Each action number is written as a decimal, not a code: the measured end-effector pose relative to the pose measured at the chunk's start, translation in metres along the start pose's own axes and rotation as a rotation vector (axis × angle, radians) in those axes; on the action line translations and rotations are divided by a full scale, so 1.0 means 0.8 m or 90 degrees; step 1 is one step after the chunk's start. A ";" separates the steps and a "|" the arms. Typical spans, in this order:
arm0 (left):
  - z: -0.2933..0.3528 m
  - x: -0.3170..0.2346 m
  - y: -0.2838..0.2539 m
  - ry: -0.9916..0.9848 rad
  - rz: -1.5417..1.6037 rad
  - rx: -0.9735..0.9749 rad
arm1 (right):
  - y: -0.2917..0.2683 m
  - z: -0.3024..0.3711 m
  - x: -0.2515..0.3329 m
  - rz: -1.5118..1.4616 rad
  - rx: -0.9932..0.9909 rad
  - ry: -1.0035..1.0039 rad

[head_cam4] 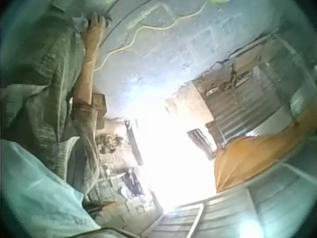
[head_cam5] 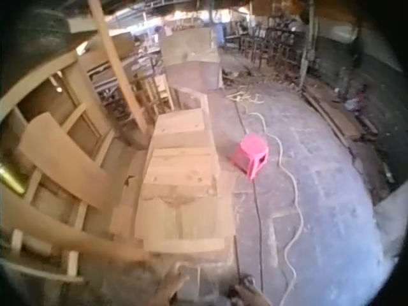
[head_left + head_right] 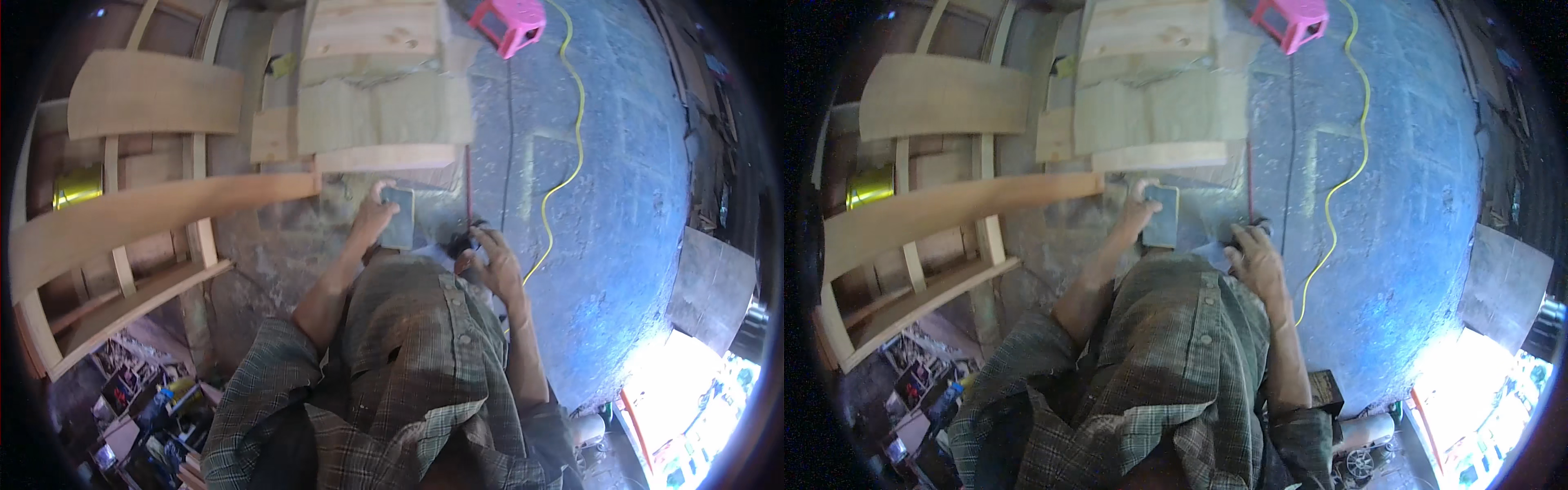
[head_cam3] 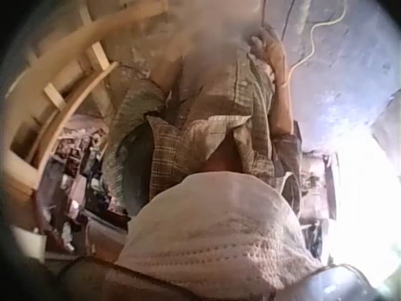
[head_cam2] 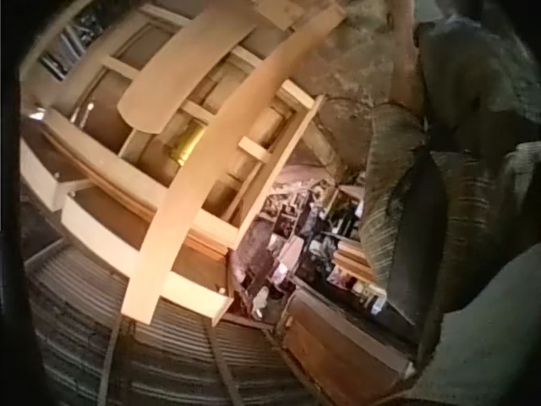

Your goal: The person sits on the floor and sands a light-colored wooden board using a sanding block. They work on the flat surfaces and edges of the board, which is placed on a cardboard box between their legs. The person flips the board over to sand the other side and continues the process.

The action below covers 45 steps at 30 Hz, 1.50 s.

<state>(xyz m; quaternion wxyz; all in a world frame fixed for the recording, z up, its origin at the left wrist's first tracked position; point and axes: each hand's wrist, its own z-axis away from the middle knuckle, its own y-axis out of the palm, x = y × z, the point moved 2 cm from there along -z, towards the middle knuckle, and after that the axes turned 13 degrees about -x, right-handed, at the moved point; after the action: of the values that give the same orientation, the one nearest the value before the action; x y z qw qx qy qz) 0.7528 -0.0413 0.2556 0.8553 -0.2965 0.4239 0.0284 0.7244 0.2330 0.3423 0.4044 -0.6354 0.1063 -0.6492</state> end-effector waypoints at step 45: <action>-0.338 -0.607 0.411 0.050 0.333 -0.131 | -0.455 -0.737 -0.088 0.335 0.426 -0.524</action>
<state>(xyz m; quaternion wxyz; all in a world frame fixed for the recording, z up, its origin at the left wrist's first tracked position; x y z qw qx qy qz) 0.1524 0.1844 0.3314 0.7672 -0.2629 0.5138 0.2797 0.0362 0.2942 0.4274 0.7383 -0.6250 -0.1159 -0.2256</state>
